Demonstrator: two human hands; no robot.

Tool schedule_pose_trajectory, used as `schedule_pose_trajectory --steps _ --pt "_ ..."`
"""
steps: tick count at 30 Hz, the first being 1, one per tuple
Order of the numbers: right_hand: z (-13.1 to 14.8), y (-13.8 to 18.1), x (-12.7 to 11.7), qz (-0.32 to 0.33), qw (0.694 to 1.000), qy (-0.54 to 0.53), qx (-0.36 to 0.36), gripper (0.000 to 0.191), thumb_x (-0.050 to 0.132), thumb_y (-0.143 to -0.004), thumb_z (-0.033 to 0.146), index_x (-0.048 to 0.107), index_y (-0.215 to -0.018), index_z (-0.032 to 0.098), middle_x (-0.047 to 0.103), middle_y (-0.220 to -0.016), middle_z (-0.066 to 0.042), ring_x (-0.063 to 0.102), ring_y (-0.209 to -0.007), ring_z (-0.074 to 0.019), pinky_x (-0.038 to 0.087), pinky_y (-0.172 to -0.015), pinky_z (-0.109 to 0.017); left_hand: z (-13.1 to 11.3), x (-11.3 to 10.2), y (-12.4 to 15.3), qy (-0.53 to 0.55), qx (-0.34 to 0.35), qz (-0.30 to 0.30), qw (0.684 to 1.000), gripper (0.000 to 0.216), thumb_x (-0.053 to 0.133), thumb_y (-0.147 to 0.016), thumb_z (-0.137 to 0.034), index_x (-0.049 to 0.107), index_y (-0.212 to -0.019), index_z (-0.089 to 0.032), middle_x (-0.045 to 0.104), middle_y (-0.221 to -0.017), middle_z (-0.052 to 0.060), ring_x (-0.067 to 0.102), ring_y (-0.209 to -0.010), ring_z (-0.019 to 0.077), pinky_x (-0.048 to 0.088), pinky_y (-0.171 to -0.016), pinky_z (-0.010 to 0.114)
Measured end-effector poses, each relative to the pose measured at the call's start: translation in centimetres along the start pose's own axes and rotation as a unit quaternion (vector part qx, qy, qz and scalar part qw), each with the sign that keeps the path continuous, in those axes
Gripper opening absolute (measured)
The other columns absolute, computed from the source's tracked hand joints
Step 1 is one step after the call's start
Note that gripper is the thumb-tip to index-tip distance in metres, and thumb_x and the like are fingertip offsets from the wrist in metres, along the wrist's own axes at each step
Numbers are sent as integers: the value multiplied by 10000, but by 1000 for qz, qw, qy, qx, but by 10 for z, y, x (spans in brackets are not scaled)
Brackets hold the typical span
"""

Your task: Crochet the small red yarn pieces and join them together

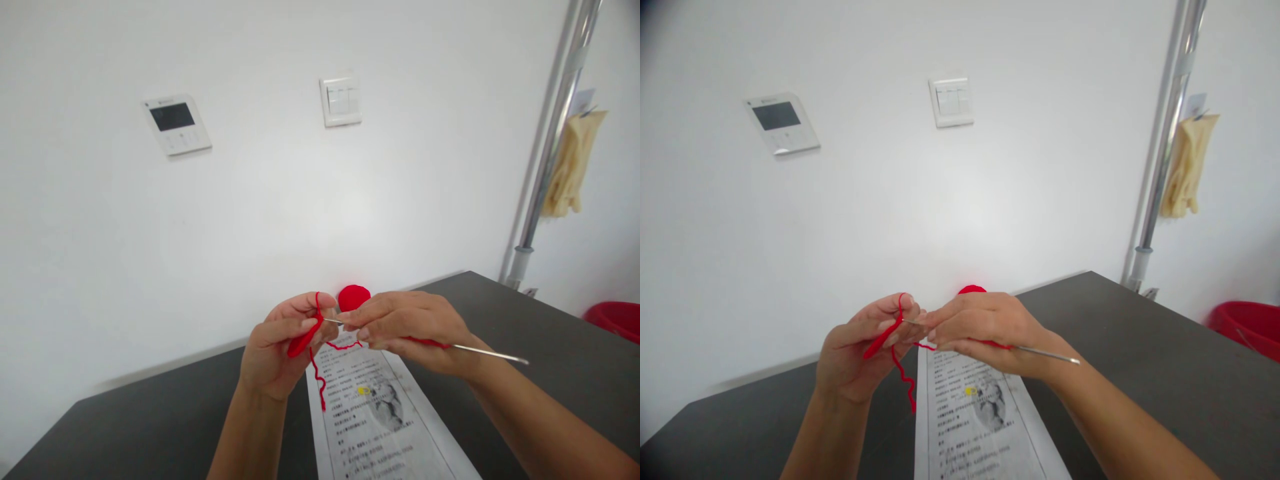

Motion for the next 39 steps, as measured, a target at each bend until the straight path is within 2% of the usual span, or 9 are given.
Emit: schedule_pose_trajectory --steps 5,7,14,19,26,29,35,37,39 --pt "-1 2 0 -74 981 -147 107 96 696 -873 148 779 -897 189 802 -894 -78 774 -826 -192 636 -736 -297 1 0 -2 -29 -8 24 999 187 743 -605 -209 770 -761 -111 486 -504 -10 339 -506 96 228 -558 264" --pt "-4 3 2 -100 955 -225 165 53 720 -869 190 769 -870 170 798 -825 -71 776 -760 -181 638 -703 -278 1 1 -2 -42 -7 33 999 176 742 -611 -206 780 -759 -119 470 -477 -17 331 -492 95 215 -544 263" --pt "-9 -2 6 -120 852 -401 315 235 781 -824 335 703 -741 129 754 -604 -66 720 -505 -135 583 -500 -164 -1 0 1 -87 -9 23 996 195 814 -599 -228 804 -768 -132 498 -471 -13 311 -446 71 164 -482 245" --pt "-9 -5 7 -113 822 -445 337 229 803 -799 301 693 -706 123 749 -591 -65 709 -477 -124 579 -489 -143 -2 -8 4 -131 5 24 991 189 833 -653 -229 821 -830 -166 582 -527 2 403 -460 85 260 -469 233" --pt "-20 -2 12 -139 775 -510 346 177 791 -804 234 717 -710 104 749 -617 -53 704 -483 -109 583 -481 -126 -5 -15 2 -259 92 -12 961 127 834 -712 -213 825 -836 -185 695 -708 36 582 -601 130 470 -567 242" --pt "-27 1 17 -184 728 -560 350 115 799 -789 173 737 -748 86 763 -673 -63 717 -537 -95 596 -539 -103 -3 -16 0 -247 112 -37 962 122 837 -725 -229 820 -841 -194 730 -730 37 617 -609 125 504 -588 230" --pt "-28 6 32 -246 599 -667 370 67 778 -804 92 738 -851 67 790 -792 -84 739 -593 -92 623 -605 -104 6 -12 -4 -171 146 -56 973 119 860 -700 -234 796 -784 -179 762 -707 38 679 -626 144 535 -619 231" --pt "-25 7 36 -266 567 -687 367 97 799 -774 71 734 -846 65 782 -765 -74 735 -584 -90 624 -600 -104 9 -9 -5 -140 142 -48 979 129 867 -686 -237 786 -770 -179 765 -691 39 694 -621 161 548 -650 261" --pt "-24 7 38 -270 553 -699 364 151 838 -727 65 735 -836 57 764 -708 -58 730 -572 -89 617 -581 -92 11 -5 -7 -113 127 -34 985 159 876 -667 -255 780 -768 -178 759 -660 39 700 -605 181 559 -676 306"
Point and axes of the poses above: each hand's wrist, its own y-axis away from the middle knuckle, its own x-axis out of the palm, z = x × y, the point moved 1 cm from there along -y, towards the middle knuckle
